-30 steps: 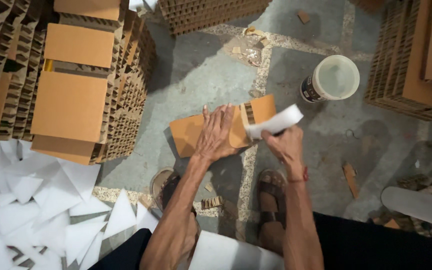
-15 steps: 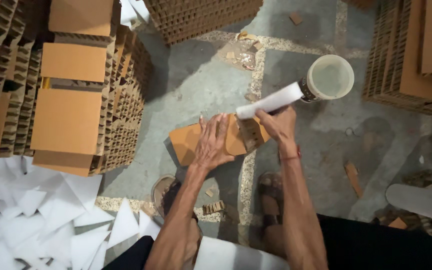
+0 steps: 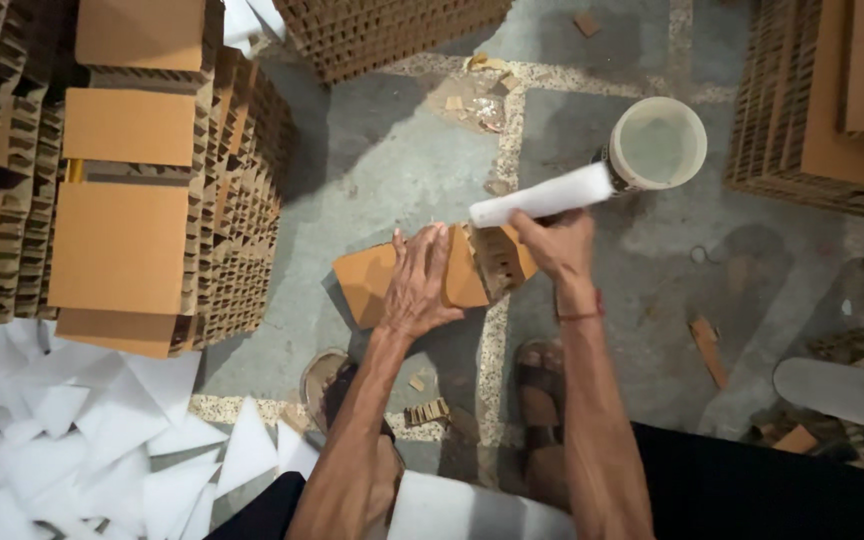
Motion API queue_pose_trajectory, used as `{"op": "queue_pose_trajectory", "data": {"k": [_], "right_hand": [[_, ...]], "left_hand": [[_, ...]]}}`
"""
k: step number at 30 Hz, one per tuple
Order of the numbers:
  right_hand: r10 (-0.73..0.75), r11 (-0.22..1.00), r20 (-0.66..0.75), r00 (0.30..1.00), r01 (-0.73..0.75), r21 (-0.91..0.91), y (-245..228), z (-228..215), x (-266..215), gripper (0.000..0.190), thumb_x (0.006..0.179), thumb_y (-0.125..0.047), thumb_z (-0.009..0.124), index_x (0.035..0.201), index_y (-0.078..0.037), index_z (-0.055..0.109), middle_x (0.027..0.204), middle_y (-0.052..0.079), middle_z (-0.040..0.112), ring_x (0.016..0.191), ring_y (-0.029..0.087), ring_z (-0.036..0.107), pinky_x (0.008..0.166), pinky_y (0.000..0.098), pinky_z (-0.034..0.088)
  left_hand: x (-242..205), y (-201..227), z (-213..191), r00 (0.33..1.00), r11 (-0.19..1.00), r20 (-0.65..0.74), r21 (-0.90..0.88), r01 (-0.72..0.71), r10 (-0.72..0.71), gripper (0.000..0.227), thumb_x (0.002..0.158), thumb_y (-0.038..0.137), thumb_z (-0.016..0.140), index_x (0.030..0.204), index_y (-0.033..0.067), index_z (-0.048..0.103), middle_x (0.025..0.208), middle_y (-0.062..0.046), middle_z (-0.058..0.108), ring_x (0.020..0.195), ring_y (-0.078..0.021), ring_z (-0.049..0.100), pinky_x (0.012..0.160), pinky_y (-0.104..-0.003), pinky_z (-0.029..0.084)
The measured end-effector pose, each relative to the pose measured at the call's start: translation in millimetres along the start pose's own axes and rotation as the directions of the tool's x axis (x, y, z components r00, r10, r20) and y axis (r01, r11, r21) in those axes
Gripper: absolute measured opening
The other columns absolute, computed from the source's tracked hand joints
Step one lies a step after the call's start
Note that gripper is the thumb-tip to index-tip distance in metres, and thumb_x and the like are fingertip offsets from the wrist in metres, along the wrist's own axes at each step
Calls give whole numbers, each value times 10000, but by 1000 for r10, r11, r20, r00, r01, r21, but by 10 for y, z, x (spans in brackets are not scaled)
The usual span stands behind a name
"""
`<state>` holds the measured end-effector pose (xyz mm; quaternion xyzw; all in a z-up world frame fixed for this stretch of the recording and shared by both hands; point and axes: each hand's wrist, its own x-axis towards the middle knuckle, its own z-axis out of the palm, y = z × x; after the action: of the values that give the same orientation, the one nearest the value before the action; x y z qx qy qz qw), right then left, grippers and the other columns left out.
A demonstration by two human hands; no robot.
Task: The person assembles small cardboard boxes by applying glue to the flaps of flat cardboard sheets using a white cylindrical applicator. They fold the glued flaps to form the box structure and press the edges together to secure the bond. The process is repeated for multiple units, with finished boxes being stacked nearby.
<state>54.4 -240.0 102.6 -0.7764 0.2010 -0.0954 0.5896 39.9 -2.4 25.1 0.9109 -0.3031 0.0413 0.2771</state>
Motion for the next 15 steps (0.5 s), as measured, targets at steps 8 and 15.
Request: {"op": "queue_pose_trajectory", "data": {"k": [8, 15], "right_hand": [[72, 982, 181, 981, -38, -185, 530, -376, -472, 386, 696, -208, 797, 1005, 14, 736, 932, 129, 785, 867, 222, 757, 772, 363, 594], [170, 967, 202, 965, -124, -222, 535, -530, -531, 310, 713, -127, 813, 983, 0, 733, 850, 103, 751, 752, 187, 714, 673, 346, 561]], "left_hand": [[-24, -100, 61, 998, 999, -61, -44, 13, -15, 1619, 338, 519, 1016, 1599, 64, 108, 1543, -209, 361, 1433, -400, 388, 1236, -696, 96], [81, -103, 28, 992, 992, -22, -32, 124, -125, 1598, 427, 637, 947, 1611, 61, 42, 1591, -215, 306, 1476, -387, 353, 1239, -709, 12]]}}
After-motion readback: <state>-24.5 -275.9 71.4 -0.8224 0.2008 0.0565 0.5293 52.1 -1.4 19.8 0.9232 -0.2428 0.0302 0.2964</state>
